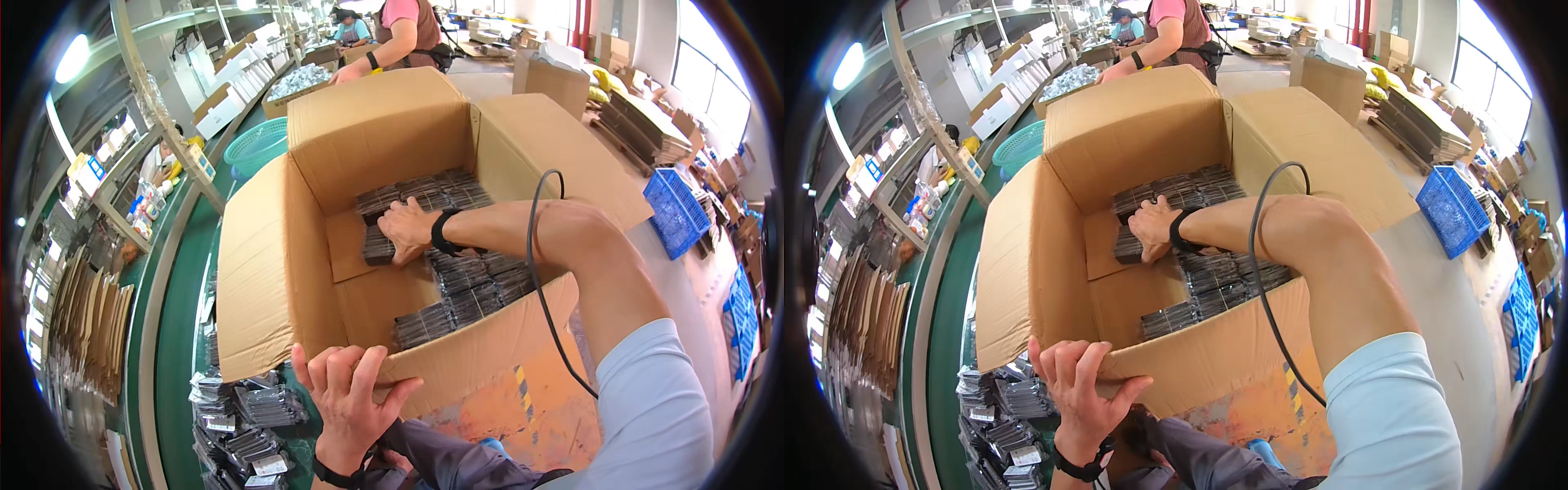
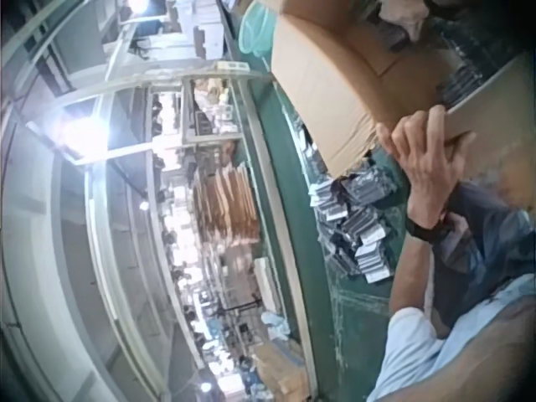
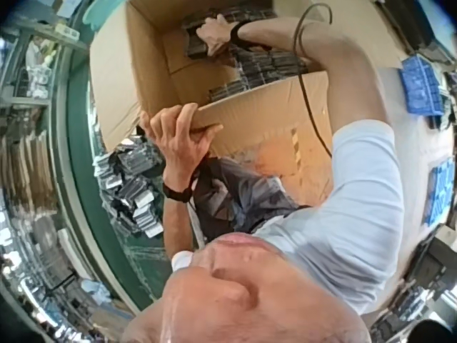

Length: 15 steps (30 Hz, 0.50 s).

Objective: Packing small silver electronic components into a cardboard box on a conveyor line.

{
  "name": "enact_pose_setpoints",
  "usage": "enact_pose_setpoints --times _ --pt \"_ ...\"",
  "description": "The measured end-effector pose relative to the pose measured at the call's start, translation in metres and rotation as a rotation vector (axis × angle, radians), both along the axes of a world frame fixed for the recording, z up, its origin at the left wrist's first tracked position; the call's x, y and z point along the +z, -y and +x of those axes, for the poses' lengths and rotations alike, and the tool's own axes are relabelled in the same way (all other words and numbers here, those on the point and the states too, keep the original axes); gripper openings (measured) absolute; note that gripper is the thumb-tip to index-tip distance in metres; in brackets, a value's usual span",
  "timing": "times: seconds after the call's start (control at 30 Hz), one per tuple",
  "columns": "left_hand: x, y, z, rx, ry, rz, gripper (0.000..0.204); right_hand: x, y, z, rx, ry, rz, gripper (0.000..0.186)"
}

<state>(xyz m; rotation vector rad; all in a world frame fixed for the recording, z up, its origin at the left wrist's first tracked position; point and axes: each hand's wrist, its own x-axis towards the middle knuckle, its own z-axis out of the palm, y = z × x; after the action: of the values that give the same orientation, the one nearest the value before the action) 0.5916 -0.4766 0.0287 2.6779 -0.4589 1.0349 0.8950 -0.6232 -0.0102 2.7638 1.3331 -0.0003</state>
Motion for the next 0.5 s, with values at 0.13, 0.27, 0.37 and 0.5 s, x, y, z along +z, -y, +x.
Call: enact_pose_setpoints --times 0.13,0.27,0.37,0.5 --pt "0.004 0.002 0.006 -0.020 -0.024 -0.042 0.063 0.043 0.005 -0.004 0.005 -0.089 0.082 0.053" --pt "0.012 0.001 0.005 -0.027 -0.062 -0.039 0.066 0.106 0.008 -0.046 0.125 -0.017 0.381 0.050" --pt "0.020 0.000 0.001 -0.091 -0.063 -0.100 0.068 0.152 0.009 -0.097 0.189 -0.010 0.530 0.053" --pt "0.037 -0.014 -0.007 -0.505 -0.271 -0.972 0.082 0.185 0.020 -0.170 0.236 -0.188 0.771 0.072"
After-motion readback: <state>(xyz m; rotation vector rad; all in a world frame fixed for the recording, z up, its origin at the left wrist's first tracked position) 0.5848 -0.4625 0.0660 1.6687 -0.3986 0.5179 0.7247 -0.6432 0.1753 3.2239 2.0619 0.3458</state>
